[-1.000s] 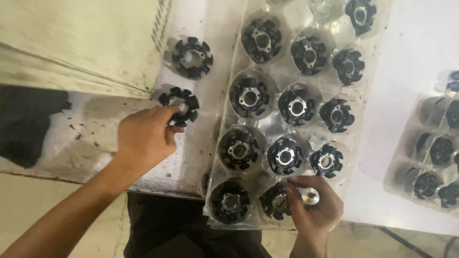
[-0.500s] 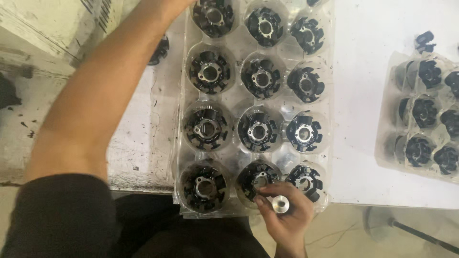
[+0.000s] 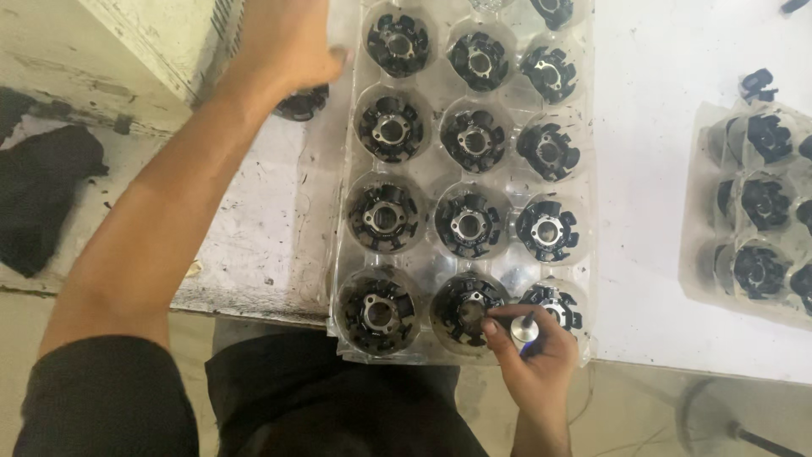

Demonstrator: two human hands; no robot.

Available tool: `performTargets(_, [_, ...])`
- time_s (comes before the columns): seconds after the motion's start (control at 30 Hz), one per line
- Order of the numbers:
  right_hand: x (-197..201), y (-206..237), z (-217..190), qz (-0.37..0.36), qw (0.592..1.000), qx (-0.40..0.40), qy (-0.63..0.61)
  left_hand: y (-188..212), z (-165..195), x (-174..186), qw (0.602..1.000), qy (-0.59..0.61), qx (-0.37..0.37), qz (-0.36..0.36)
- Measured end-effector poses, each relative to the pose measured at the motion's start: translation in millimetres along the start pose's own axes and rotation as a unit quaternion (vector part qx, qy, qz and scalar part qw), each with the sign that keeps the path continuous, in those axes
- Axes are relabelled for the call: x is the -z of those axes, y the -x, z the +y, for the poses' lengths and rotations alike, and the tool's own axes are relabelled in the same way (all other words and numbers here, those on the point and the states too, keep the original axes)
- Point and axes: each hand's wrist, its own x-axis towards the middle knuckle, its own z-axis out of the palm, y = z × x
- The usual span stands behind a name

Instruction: The person picks up motor rotor components one at a time, applies adhesive from a tube around the central hub of each, and places them into a plastic tray. They occasionally wipe the adhesive tube with a cloth and reach for new components from the tray.

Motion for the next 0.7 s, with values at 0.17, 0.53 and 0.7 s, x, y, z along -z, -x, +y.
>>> performTargets(0.17, [-16, 10, 1, -0.064, 0.997, 0.016, -0.05, 55, -8, 4, 0.992, -0.089, -0.068, -0.049])
performTargets(0.53, [5, 32, 20, -0.014, 0.997, 0.026, -0.075, 40, 24, 28, 0.996, -0.077, 0.03, -0.021])
performTargets(0.7, [23, 39, 41, 0.055, 0.992, -0.041, -0.102, -15, 69, 32, 0.998, 0.002, -0.011, 0.065])
